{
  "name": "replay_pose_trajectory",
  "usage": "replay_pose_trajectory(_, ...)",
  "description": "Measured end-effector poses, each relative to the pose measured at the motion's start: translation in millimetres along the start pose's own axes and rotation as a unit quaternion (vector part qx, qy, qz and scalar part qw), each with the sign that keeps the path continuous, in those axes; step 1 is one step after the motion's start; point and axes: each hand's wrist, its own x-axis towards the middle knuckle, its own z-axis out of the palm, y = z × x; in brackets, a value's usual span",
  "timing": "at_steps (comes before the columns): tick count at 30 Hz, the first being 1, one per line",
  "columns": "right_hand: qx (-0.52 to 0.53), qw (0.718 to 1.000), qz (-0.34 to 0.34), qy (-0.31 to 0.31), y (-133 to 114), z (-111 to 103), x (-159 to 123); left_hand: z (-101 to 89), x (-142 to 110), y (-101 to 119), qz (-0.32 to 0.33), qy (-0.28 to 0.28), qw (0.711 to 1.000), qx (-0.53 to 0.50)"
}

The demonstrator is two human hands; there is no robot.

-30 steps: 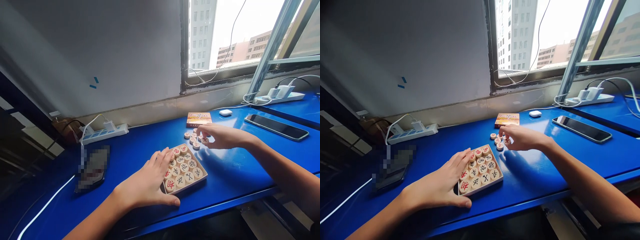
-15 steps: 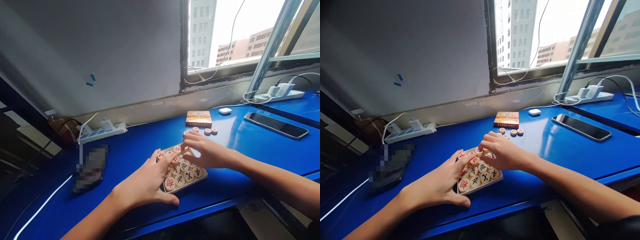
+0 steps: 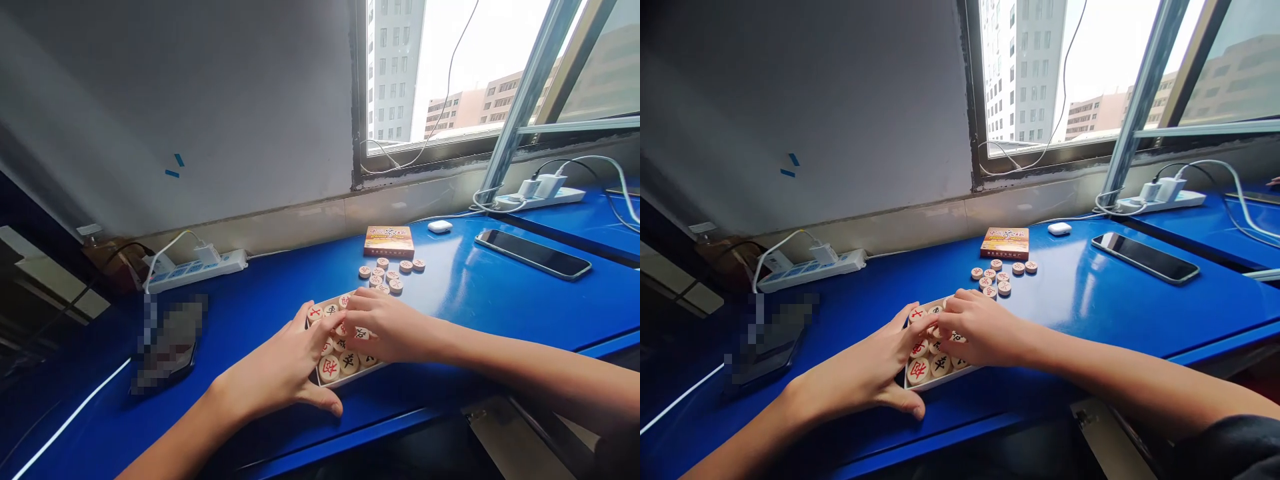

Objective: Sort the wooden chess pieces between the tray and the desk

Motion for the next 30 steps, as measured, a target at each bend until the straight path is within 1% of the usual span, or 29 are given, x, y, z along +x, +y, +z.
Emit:
replay_pose_trajectory(5,0.016,0.999,0.044,0.000,-3,2,2,-1.3,4,3,0.019,0.009,1.000,0.003)
replay_pose_trajectory(10,0.015,0.997,0.074,-0.006,-6,-3,6,3.7,8,-6,0.032,0.010,0.999,0.030)
replay_pose_trajectory(14,-0.015,0.995,0.095,-0.007,-7,-6,8,7.2,10,-11,0.024,0.006,0.999,0.044)
replay_pose_trajectory(17,-0.029,0.996,0.081,-0.009,-6,-5,8,7.4,11,-10,0.033,0.011,0.998,0.056)
replay_pose_trajectory(22,-0.032,0.998,0.052,0.006,-1,-6,4,5.9,9,-8,0.013,-0.004,0.995,0.097)
replay_pose_trajectory(24,-0.031,0.998,0.046,0.021,2,-10,1,4.9,6,-8,0.006,-0.001,0.995,0.104)
replay_pose_trajectory(26,-0.031,0.997,0.043,0.049,5,-18,-1,3.3,3,-7,-0.009,-0.003,0.995,0.102)
replay_pose_trajectory(30,-0.058,0.990,0.053,0.119,19,-41,-5,-2.8,-2,-2,-0.061,-0.026,0.993,0.093)
